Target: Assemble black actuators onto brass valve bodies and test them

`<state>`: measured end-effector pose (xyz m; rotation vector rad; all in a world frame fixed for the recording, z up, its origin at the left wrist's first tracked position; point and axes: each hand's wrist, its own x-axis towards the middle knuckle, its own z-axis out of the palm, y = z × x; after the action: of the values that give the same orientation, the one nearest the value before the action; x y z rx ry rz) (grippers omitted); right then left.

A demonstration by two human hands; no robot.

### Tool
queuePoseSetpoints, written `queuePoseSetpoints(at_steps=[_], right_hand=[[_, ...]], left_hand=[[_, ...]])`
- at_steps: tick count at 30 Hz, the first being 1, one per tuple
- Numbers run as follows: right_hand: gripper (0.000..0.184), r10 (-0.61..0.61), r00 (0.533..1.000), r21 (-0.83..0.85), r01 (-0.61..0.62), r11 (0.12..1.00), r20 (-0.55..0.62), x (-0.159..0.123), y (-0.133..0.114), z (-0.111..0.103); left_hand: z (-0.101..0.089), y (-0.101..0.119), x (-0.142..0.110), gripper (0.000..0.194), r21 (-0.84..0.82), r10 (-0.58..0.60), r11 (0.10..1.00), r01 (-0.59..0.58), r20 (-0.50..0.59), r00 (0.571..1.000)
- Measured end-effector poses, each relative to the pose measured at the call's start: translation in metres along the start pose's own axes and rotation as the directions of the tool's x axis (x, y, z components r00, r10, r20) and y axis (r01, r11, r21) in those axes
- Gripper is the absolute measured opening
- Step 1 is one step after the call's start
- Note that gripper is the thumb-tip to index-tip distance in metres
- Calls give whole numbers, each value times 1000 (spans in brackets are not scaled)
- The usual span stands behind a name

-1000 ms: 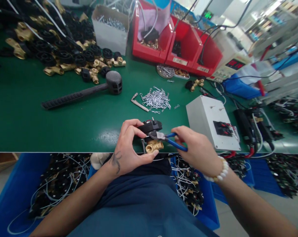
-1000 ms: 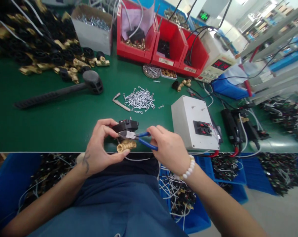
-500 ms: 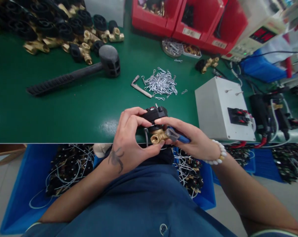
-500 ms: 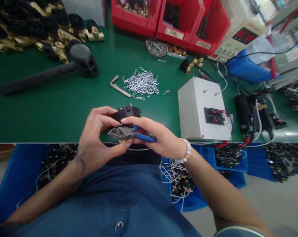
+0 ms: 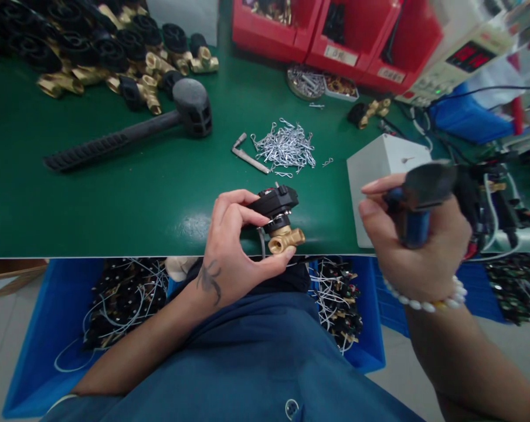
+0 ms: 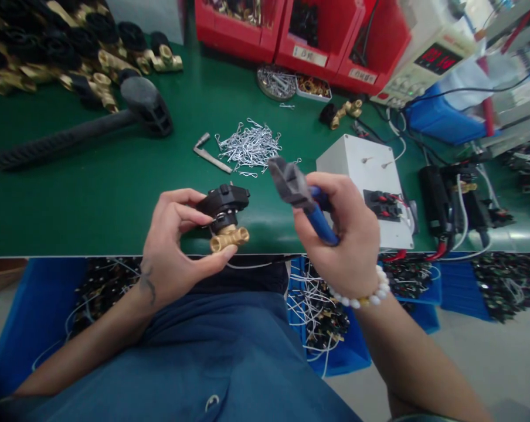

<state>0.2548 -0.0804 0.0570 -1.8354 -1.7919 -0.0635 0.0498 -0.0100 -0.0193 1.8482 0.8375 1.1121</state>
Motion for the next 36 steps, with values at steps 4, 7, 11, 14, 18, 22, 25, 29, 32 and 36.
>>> queuePoseSetpoints(at_steps=[4,7,11,14,18,22,25,29,32,36], right_hand=[[18,-88,946,-161,144,976,312,0,-1,-2],[14,-47,989,-133,66,989,141,4,-7,-10],[14,9,1000,-182,-10,983,-7,5,-8,-11],[19,-130,913,-186,216,959,387,7,-4,-9],[13,-53,990,-147,72,986,131,9,-6,-13],[10,-9,1000,-105,7,994,-20,7,-8,-10],[18,-150,902,-158,230,960,405,8,-5,-7],[13,-55,991,-186,78,979,123,9,-5,-14],[13,45,999,-122,-48,991,-29,7,-6,-15],[20,-55,858,-137,145,980,511,9,-6,-11]], left_hand=[[0,-1,-1,39,-1,-5,1000,5,-10,1000],[-1,0,-2,38,-6,-13,1000,13,0,1000],[-2,0,-2,38,7,1,1000,-1,10,1000],[-2,0,-1,39,27,12,1000,-12,17,1000],[-2,0,-1,39,31,18,999,-19,20,1000],[-1,-1,-1,40,26,18,999,-18,19,1000],[-1,-1,-1,40,37,20,999,-21,21,1000],[-2,0,0,39,34,22,999,-23,25,999],[-2,-1,0,39,35,24,999,-25,31,999],[-2,-1,0,40,49,24,998,-25,26,999]])
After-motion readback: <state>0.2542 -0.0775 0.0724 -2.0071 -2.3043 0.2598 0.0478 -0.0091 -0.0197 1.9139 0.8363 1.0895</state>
